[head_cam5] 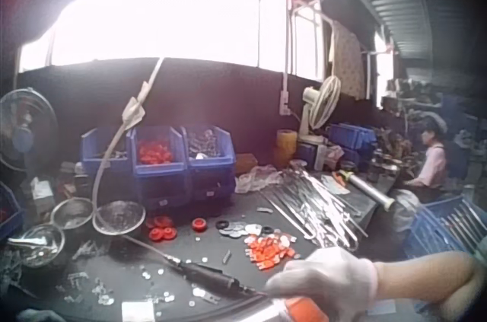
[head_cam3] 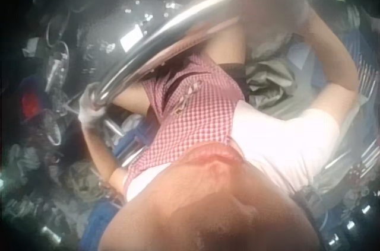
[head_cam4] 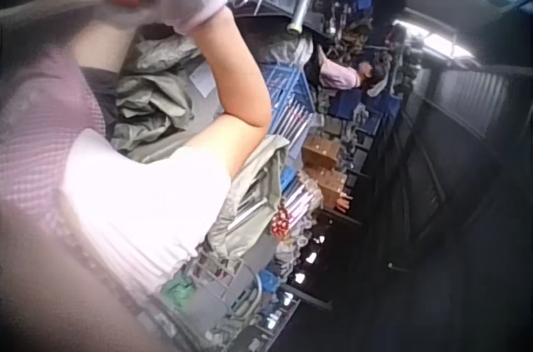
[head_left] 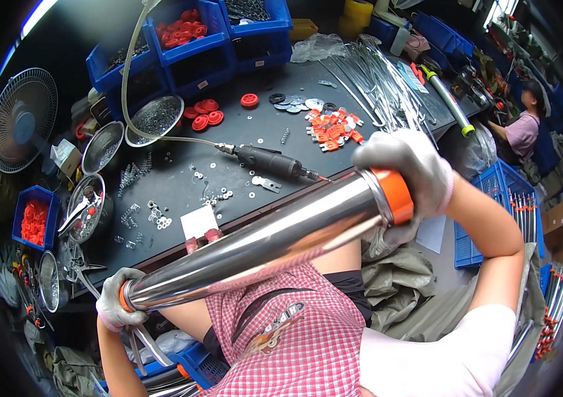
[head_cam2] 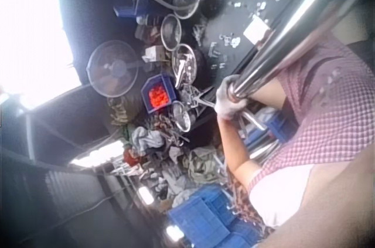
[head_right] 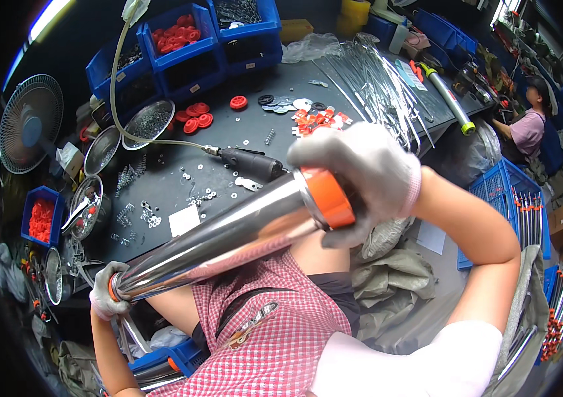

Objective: The person assembles caulking guns by driving screws into handles with a power screwdriver, attaching plunger parts to rods, fastening metal barrels and caps, and placing finished caulking guns into a crate.

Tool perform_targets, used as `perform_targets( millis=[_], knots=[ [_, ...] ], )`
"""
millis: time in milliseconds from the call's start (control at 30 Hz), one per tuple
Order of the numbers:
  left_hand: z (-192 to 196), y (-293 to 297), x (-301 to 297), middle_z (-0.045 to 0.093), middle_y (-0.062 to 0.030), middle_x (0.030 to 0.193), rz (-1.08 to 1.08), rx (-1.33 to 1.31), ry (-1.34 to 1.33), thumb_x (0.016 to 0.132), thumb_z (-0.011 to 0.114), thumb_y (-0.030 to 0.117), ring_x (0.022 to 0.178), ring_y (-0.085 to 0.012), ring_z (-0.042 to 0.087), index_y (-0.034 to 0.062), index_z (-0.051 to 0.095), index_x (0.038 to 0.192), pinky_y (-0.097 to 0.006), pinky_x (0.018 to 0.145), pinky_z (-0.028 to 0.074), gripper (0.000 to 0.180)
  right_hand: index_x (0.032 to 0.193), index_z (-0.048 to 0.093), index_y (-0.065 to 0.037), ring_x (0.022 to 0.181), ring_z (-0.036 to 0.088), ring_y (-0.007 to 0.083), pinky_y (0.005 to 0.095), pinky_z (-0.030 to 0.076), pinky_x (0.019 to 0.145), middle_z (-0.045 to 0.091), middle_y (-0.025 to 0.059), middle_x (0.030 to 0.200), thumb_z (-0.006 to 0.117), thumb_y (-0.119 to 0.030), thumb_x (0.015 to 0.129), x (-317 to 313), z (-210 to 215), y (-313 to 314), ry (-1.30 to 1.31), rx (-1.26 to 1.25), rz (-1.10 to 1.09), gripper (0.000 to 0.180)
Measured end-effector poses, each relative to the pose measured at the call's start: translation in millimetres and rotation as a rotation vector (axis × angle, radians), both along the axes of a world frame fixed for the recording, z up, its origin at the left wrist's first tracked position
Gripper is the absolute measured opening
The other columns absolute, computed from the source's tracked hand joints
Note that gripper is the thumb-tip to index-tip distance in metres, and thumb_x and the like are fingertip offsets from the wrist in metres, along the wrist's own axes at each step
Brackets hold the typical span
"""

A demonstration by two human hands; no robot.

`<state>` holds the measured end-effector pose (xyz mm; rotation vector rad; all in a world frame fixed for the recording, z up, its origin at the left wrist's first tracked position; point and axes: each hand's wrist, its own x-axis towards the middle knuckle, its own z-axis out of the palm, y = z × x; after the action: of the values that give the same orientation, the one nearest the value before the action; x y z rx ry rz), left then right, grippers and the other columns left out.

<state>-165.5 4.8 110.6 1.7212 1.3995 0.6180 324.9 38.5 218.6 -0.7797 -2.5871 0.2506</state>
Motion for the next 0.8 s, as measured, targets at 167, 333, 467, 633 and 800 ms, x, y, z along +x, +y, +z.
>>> perform_targets(
  millis=[167, 333, 467, 633, 800],
  knots=[
    [-16, 2, -4, 0.063, -0.0083, 0.081, 0.006, 0.037, 0.061, 0.040, 0.072, 0.021, 0.075, -0.0142, 0.060, -0.0013, 0.058, 0.092, -0.028, 0.074, 0.049, 0.059, 0.123, 0.036, -0.007, 0.087, 0.056, 0.0200, 0.0312, 0.044, 0.081, 0.058, 0.0125, 0.093, 0.066, -0.027, 0.074, -17, -10, 0, 0.295, -0.755, -0.383, 0.061],
    [2, -3, -4, 0.064, -0.0065, 0.082, -0.026, -0.091, 0.040, 0.042, 0.076, 0.020, 0.074, -0.0126, 0.059, -0.0008, 0.058, 0.096, -0.027, 0.074, 0.050, 0.060, 0.130, 0.031, -0.008, 0.103, 0.050, 0.0282, 0.0412, 0.041, 0.089, 0.048, 0.0161, 0.114, 0.083, -0.021, 0.062, 5, -35, 5, 0.134, -0.417, 0.024, 0.086],
    [5, -17, -10, 0.064, -0.0073, 0.085, -0.017, -0.038, 0.060, 0.042, 0.081, 0.020, 0.076, -0.0142, 0.062, 0.0004, 0.059, 0.096, -0.027, 0.074, 0.050, 0.062, 0.131, 0.030, -0.010, 0.109, 0.048, 0.0341, 0.0453, 0.040, 0.090, 0.044, 0.0207, 0.120, 0.087, -0.026, 0.056, 8, -74, 7, 0.175, -0.249, 0.185, 0.096],
    [8, -34, -3, 0.063, -0.0063, 0.080, 0.071, -0.008, 0.067, 0.038, 0.079, 0.021, 0.071, -0.0143, 0.061, 0.0020, 0.058, 0.093, -0.026, 0.069, 0.051, 0.062, 0.132, 0.029, -0.016, 0.110, 0.047, 0.0352, 0.0448, 0.041, 0.090, 0.039, 0.0246, 0.123, 0.085, -0.028, 0.061, 13, -86, 15, 0.326, -0.226, 0.212, 0.092],
    [7, -29, 3, 0.064, -0.0089, 0.083, 0.112, 0.168, 0.161, 0.042, 0.080, 0.018, 0.074, -0.0164, 0.063, 0.0015, 0.057, 0.096, -0.028, 0.073, 0.051, 0.060, 0.131, 0.032, -0.009, 0.086, 0.052, 0.0215, 0.0338, 0.043, 0.075, 0.051, 0.0150, 0.092, 0.055, -0.034, 0.086, -8, -60, 32, 0.333, -0.277, -0.033, 0.056]
  ],
)
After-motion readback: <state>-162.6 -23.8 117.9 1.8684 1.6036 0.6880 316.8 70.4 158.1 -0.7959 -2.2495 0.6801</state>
